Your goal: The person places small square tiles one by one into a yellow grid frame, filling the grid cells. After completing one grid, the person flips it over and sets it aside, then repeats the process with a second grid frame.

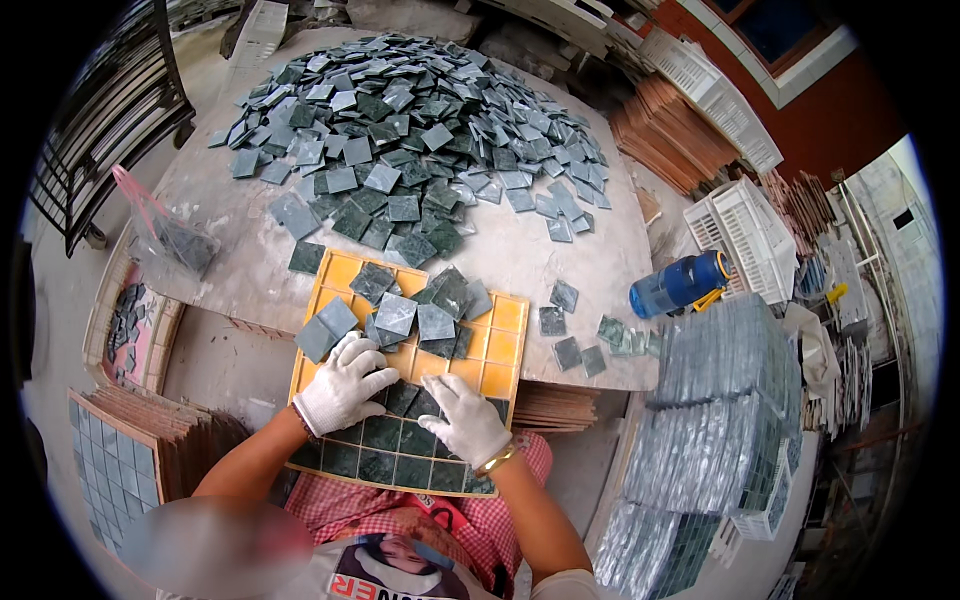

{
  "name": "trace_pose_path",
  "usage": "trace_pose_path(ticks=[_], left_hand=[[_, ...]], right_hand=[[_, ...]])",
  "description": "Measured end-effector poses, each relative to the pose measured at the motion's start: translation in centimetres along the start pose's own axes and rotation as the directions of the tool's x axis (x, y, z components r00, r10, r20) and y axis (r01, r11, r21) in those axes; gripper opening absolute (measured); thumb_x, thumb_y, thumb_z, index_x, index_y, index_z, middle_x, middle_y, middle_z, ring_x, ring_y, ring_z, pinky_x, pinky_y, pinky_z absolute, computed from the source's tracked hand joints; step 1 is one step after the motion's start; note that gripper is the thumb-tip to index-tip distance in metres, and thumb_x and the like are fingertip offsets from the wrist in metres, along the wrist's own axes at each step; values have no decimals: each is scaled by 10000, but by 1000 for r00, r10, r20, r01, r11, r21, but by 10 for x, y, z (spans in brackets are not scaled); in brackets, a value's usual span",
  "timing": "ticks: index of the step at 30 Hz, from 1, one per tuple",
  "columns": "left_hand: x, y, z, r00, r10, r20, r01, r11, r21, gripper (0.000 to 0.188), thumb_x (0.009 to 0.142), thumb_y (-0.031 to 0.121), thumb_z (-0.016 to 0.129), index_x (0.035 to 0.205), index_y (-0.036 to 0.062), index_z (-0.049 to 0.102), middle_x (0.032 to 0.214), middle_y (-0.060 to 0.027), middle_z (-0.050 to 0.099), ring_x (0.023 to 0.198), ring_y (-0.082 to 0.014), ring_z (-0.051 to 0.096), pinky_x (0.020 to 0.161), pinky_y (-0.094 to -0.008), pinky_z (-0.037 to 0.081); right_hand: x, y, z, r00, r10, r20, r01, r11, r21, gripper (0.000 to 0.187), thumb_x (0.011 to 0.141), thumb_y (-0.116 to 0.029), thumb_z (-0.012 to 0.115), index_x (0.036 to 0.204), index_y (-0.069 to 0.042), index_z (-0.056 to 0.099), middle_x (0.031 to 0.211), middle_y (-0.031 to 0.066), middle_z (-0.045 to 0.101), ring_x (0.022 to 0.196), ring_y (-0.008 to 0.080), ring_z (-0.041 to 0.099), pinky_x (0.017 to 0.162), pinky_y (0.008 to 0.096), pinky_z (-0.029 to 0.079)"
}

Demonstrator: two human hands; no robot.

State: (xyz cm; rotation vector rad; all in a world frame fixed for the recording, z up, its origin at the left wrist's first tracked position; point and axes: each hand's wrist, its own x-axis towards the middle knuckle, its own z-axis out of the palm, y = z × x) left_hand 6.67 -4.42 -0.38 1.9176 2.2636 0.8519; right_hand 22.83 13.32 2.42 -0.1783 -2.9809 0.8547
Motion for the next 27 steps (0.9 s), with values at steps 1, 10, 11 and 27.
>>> trace_pose_path(ticks=[1, 10, 11, 27], left_hand=[[-1, 0, 0, 1000, -9, -21, 9, 1000, -6, 593, 561, 227, 804, 1113, 142, 604, 1087, -61, 542, 1169, -301, 463, 1034, -484, 352], [-23, -12, -15, 849, -425, -314, 135, 750, -648, 673, 666, 127, 797, 1269, 23, 517, 1229, -123, 578, 1147, -260, 542, 995, -352, 418], [-25, -12, -18, 822, -493, -287, 149, 672, -726, 666, 670, 118, 793, 1268, 21, 516, 1227, -123, 582, 1154, -253, 542, 998, -347, 415], [-86, -11, -18, 508, -832, -222, -40, 235, -971, 754, 730, 275, 800, 1322, -34, 451, 1256, -101, 563, 1164, -190, 523, 1022, -325, 375]], right_hand=[[3, -8, 1, 998, 33, -46, -34, 999, -33, 582, 742, -321, 742, 1230, -68, 552, 1151, 127, 551, 1035, 288, 577, 846, 368, 493], [31, -24, 29, 995, -90, -50, 72, 954, -291, 595, 724, -287, 741, 1233, -64, 529, 1095, 100, 535, 970, 273, 566, 837, 367, 484], [35, -20, 28, 988, -147, -44, 130, 953, -274, 580, 720, -267, 744, 1222, -64, 536, 1100, 105, 536, 992, 282, 560, 839, 378, 484], [61, -74, 54, 990, -82, -115, 69, 992, -110, 550, 744, -295, 738, 1203, -74, 532, 1056, 93, 563, 899, 270, 618, 743, 367, 523]])
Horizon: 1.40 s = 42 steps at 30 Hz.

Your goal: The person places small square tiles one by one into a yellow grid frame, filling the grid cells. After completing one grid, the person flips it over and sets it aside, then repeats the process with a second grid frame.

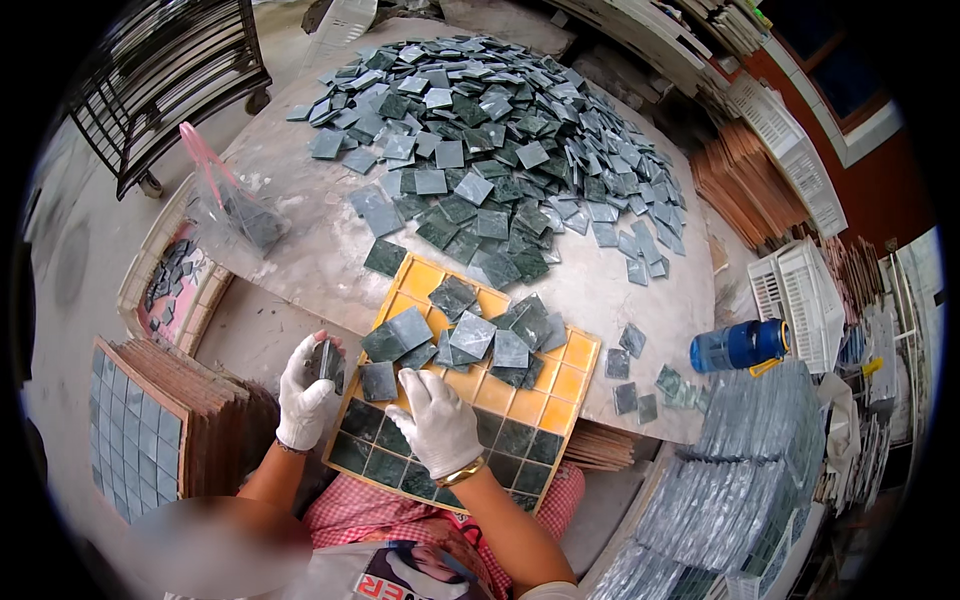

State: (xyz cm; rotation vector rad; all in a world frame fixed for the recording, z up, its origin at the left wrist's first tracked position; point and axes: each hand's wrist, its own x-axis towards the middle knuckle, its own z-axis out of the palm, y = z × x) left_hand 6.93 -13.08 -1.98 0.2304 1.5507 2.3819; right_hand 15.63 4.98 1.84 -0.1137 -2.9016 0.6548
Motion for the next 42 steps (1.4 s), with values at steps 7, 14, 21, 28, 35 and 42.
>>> trace_pose_path(ticks=[7, 14, 21, 28, 35, 42], left_hand=[[-1, 19, -22, 885, 326, 334, -465, 565, 682, 692, 612, 188, 827, 1223, 17, 549, 1156, -143, 610, 1060, -297, 586, 912, -375, 471], [-5, 19, -12, 874, 265, 406, -484, 543, 686, 646, 591, 168, 815, 1173, 31, 571, 1108, -124, 619, 1025, -319, 571, 889, -389, 470], [-7, 23, 0, 956, 187, 228, -293, 690, 662, 672, 617, 140, 803, 1233, 40, 555, 1143, -116, 604, 987, -270, 562, 869, -359, 476], [-13, 11, -15, 986, 16, 167, -96, 870, 483, 597, 668, 29, 754, 1220, 5, 530, 1224, -141, 561, 1111, -254, 570, 924, -348, 479], [-9, 17, -9, 903, 66, 424, -369, 626, 687, 591, 632, -10, 742, 1184, 18, 535, 1207, -166, 570, 1166, -361, 521, 989, -395, 437], [3, 16, -22, 847, 62, 527, -487, 485, 726, 621, 640, 26, 741, 1226, 16, 536, 1226, -181, 563, 1161, -394, 512, 989, -436, 430]], right_hand=[[21, -13, 24, 981, 189, -40, -146, 861, 487, 382, 781, -127, 702, 1134, -87, 562, 952, 114, 625, 809, 297, 622, 718, 384, 504], [-29, 28, 0, 969, -215, -124, 221, 975, 38, 327, 694, -152, 758, 977, -65, 619, 1019, 87, 603, 922, 287, 590, 788, 382, 490], [-19, 8, 5, 997, 81, -6, -81, 997, -13, 517, 705, -274, 780, 1133, -61, 583, 1143, 116, 549, 1011, 308, 575, 864, 404, 479], [-14, 7, 9, 987, 155, -50, -157, 986, -51, 509, 691, -353, 778, 1088, -70, 633, 1130, 113, 563, 1036, 292, 574, 860, 397, 481], [-14, 20, -9, 987, 54, 149, -72, 990, 120, 456, 745, -324, 745, 1101, -60, 639, 1146, 117, 582, 1013, 291, 596, 853, 370, 490], [-30, 19, -3, 983, 175, 62, -186, 924, 334, 374, 776, -247, 734, 1072, -38, 641, 1129, 121, 603, 1005, 286, 612, 848, 359, 499]])
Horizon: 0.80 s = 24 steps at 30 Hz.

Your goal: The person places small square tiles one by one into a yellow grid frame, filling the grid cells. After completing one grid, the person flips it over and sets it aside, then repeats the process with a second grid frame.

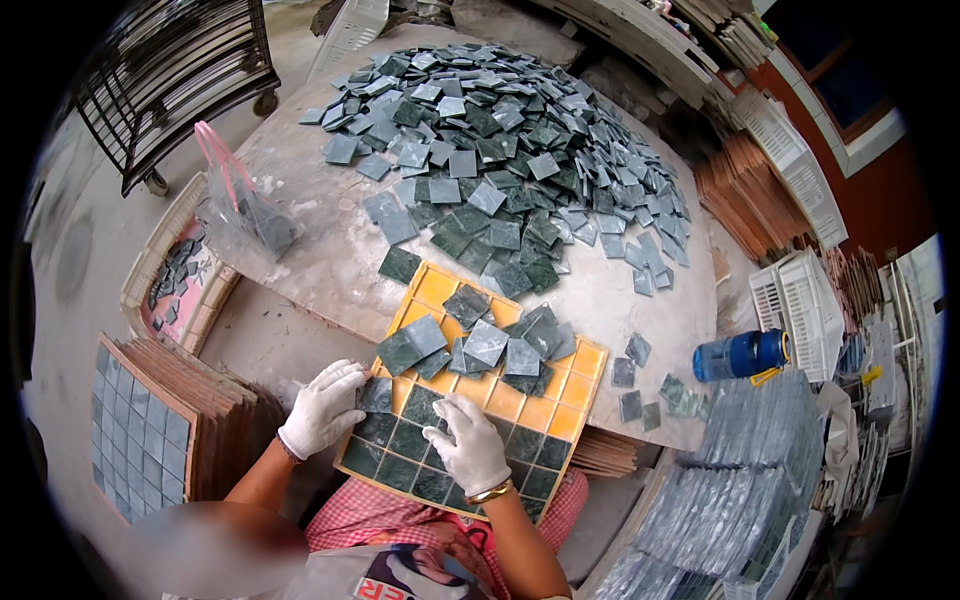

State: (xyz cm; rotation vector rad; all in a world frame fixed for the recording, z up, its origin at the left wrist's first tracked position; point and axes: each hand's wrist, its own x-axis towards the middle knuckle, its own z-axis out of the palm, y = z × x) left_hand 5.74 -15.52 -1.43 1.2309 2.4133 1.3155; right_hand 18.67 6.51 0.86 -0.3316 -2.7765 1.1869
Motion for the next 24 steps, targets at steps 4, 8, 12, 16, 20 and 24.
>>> trace_pose_path(ticks=[4, 8, 12, 16, 20, 24], left_hand=[[8, -7, 1, 999, 34, 41, -32, 998, -47, 610, 650, 24, 737, 1228, 4, 541, 1224, -190, 562, 1152, -396, 521, 979, -432, 436], [12, 0, 0, 995, -71, 66, 78, 991, -110, 603, 662, 15, 732, 1234, -5, 539, 1207, -194, 568, 1132, -378, 538, 971, -415, 442], [7, -1, 2, 1000, -24, 10, 25, 989, -142, 527, 708, 71, 728, 1198, -6, 552, 1160, -200, 585, 1093, -365, 561, 934, -404, 462], [7, 4, 0, 998, -60, -29, 51, 970, -236, 442, 791, 168, 699, 1169, -19, 566, 1114, -214, 604, 1055, -368, 584, 910, -396, 472], [6, 3, -3, 969, -152, -197, 101, 964, -248, 341, 873, 185, 614, 1143, -22, 587, 1096, -209, 620, 1025, -357, 601, 904, -375, 471], [-6, -7, 2, 934, -329, -142, 257, 892, -373, 327, 835, 150, 646, 1112, -18, 606, 1095, -200, 626, 1024, -353, 601, 893, -380, 482]], right_hand=[[4, 4, 4, 997, -56, -47, 56, 998, -4, 349, 775, -228, 733, 1059, -45, 644, 1117, 110, 603, 977, 280, 620, 830, 354, 505], [19, -9, 0, 986, -153, -66, 144, 982, -120, 347, 771, -224, 730, 1062, -58, 641, 1102, 101, 602, 965, 269, 623, 815, 356, 509], [33, -24, 16, 944, -331, 9, 326, 925, -195, 444, 748, -249, 739, 1136, -85, 598, 1094, 92, 599, 941, 265, 625, 799, 354, 509], [42, -20, 35, 905, -423, 40, 421, 879, -223, 439, 780, -229, 711, 1176, -97, 575, 1004, 74, 631, 914, 276, 628, 774, 344, 513], [50, -23, 33, 994, -101, -35, 107, 958, 266, 304, 854, -105, 639, 1149, -44, 595, 1040, 143, 672, 961, 298, 648, 795, 342, 525], [52, -18, 27, 966, -229, 118, 216, 970, 109, 234, 869, -105, 605, 1093, -36, 611, 1026, 127, 645, 893, 319, 638, 736, 364, 525]])
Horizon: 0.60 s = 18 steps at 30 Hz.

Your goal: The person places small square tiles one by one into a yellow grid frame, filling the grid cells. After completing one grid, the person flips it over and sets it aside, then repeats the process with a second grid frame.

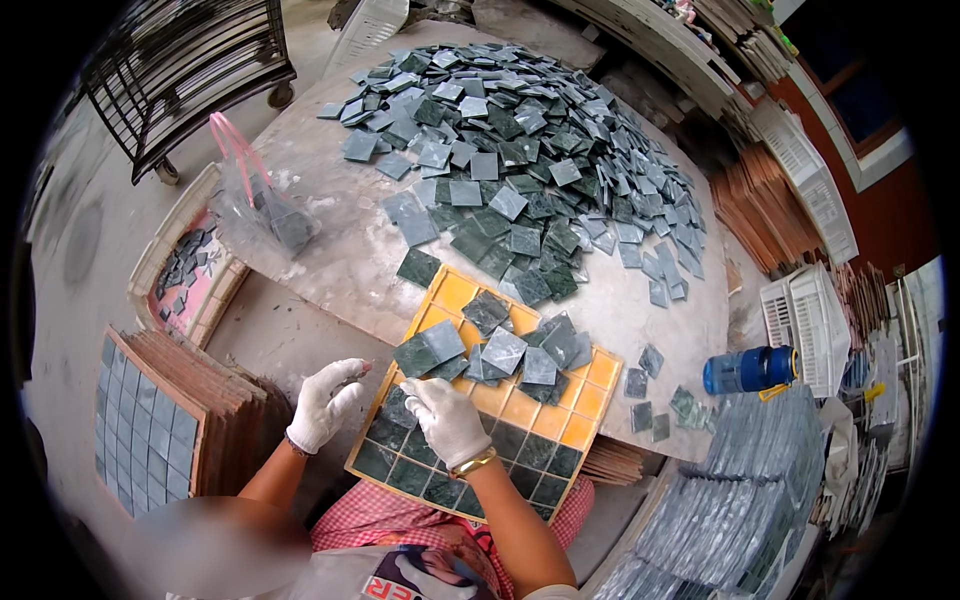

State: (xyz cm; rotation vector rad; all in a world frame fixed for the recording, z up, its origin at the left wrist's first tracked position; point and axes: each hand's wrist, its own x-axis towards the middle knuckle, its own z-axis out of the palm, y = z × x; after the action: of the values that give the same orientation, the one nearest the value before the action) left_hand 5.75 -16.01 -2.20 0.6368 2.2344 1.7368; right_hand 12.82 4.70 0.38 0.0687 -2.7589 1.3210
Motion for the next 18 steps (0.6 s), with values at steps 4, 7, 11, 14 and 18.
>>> trace_pose_path(ticks=[4, 7, 11, 14, 18], left_hand=[[-12, 4, 12, 981, 190, -35, -171, 938, 301, 395, 741, 113, 722, 1107, 20, 604, 1101, -171, 618, 1006, -351, 597, 875, -416, 491], [-22, 8, 24, 978, 211, 11, -198, 900, 387, 475, 688, 138, 760, 1121, 23, 602, 1113, -162, 593, 1044, -338, 568, 896, -406, 476], [-27, 1, 28, 990, 142, 3, -133, 918, 373, 481, 659, 157, 777, 1093, 31, 612, 1100, -148, 579, 1016, -335, 565, 868, -408, 480], [-18, 5, 31, 990, 143, -2, -134, 930, 343, 459, 666, 131, 765, 1096, 70, 615, 1113, -138, 575, 1016, -333, 558, 860, -415, 477], [-5, 7, 32, 995, 103, 10, -101, 936, 336, 444, 672, 110, 755, 1094, 92, 620, 1124, -127, 574, 1034, -332, 551, 872, -412, 473]], right_hand=[[-3, -11, 3, 993, 25, -112, -51, 971, -235, 240, 858, -145, 608, 1087, -71, 609, 985, 93, 603, 863, 302, 619, 736, 390, 503], [6, -22, -8, 991, 68, -115, -106, 923, -370, 450, 769, -239, 712, 1184, -132, 574, 1148, 73, 552, 1059, 282, 553, 867, 402, 461], [33, -11, -16, 968, -234, 93, 245, 784, -571, 644, 656, -329, 783, 1241, -181, 560, 1314, 47, 469, 1256, 299, 400, 1028, 462, 334], [53, 21, -23, 950, -251, 184, 311, 738, -598, 640, 658, -351, 779, 1235, -175, 563, 1309, 36, 483, 1271, 281, 395, 1046, 466, 305], [62, 24, -48, 979, -197, -53, 115, 749, -652, 636, 588, -340, 824, 1129, -96, 594, 1041, 87, 547, 1040, 280, 524, 913, 413, 433]])
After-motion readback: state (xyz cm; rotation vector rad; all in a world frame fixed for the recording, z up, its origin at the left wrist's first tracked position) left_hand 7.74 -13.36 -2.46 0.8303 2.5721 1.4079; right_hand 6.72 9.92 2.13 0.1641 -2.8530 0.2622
